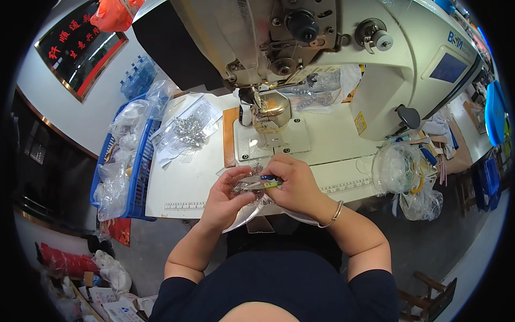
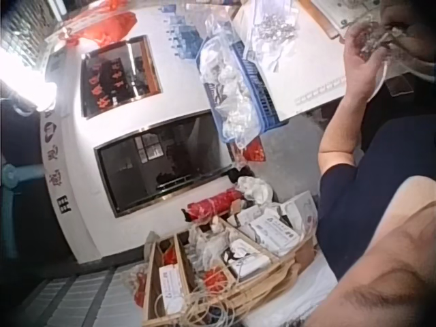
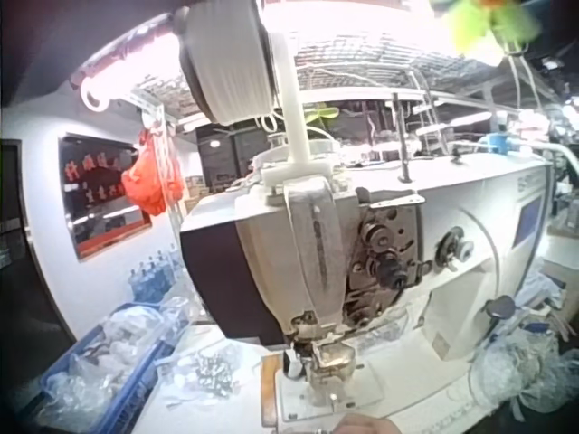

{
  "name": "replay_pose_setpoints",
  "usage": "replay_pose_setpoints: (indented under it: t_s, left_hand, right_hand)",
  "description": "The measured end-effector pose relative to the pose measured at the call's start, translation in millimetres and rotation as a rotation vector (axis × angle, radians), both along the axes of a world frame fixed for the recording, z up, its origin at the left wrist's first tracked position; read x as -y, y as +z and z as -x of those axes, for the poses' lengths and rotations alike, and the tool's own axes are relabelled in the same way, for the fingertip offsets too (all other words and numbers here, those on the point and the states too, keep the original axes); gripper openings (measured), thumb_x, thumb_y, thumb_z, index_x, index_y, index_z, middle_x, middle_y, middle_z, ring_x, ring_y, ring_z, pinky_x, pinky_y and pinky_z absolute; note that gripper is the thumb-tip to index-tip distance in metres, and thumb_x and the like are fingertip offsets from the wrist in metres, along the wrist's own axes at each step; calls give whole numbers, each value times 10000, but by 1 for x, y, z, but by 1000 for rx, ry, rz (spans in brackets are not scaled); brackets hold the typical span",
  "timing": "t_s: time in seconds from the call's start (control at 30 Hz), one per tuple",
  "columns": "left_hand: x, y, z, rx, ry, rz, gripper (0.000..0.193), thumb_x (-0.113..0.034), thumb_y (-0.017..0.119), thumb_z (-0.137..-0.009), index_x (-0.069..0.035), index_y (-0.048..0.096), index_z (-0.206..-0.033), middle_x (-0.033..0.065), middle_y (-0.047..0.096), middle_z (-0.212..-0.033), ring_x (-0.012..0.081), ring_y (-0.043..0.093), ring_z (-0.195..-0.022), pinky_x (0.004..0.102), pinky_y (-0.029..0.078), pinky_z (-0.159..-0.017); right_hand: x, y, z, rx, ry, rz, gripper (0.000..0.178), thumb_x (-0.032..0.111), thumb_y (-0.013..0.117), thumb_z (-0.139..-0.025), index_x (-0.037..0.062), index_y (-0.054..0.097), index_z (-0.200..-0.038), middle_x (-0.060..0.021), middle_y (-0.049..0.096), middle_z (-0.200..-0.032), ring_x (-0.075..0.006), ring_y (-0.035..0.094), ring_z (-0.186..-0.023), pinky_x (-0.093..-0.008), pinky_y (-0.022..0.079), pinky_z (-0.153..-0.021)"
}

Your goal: The person sews a silver sequined bow onto a transparent plastic sheet using an industrial sewing machine. They repeatedly position the item under the needle, stitch, and trim the thread with scissors. The process is repeated for multiple items in a workshop setting.

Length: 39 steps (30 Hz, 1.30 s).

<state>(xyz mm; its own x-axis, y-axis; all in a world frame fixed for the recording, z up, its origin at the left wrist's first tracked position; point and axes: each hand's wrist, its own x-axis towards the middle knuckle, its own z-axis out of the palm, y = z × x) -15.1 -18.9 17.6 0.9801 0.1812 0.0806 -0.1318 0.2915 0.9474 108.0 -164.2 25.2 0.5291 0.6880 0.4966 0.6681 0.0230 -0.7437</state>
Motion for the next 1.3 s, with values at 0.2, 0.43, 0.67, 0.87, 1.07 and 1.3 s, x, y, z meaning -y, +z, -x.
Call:
replay_pose_setpoints:
  t_s: [0.2,0.43,0.67,0.87,1.07,1.3]
  left_hand:
    - [-7,-5,-1,-121,64,433,347,45,494,-865,-12,453,-1205,154,524,-1179,294,561,-1101,404,487,-917]
    - [-2,-8,-2,-52,76,359,353,63,492,-848,8,466,-1196,165,535,-1179,291,559,-1105,402,480,-929]
    - [0,-2,1,-82,99,296,369,79,501,-844,23,452,-1205,168,536,-1173,284,557,-1107,391,475,-939]
    - [-1,-2,2,-88,89,292,371,76,497,-848,23,445,-1211,169,543,-1161,284,560,-1102,388,480,-934]
    - [-1,-3,2,-95,81,324,372,73,500,-845,20,448,-1210,171,554,-1144,282,567,-1093,385,482,-932]
    - [-4,-1,3,-93,87,343,377,68,515,-838,13,459,-1207,162,552,-1144,271,575,-1079,363,486,-914]
  right_hand:
    - [24,11,-5,143,-94,53,324,142,745,-686,105,666,-998,-51,584,-784,-203,583,-670,-305,472,-592]
    - [23,16,16,544,-104,151,273,150,745,-671,130,670,-933,17,575,-782,-161,546,-639,-280,459,-564]
    - [18,17,17,606,-53,188,195,201,729,-696,149,664,-873,37,576,-774,-148,534,-630,-271,448,-554]
    - [14,14,12,605,-8,159,178,216,729,-699,167,669,-859,45,580,-766,-145,537,-631,-277,448,-552]
    - [14,8,9,476,19,109,174,199,738,-694,159,679,-854,21,600,-750,-161,569,-637,-285,457,-556]
    - [17,9,2,338,36,159,179,198,735,-711,143,690,-875,-3,609,-760,-189,590,-646,-298,470,-559]
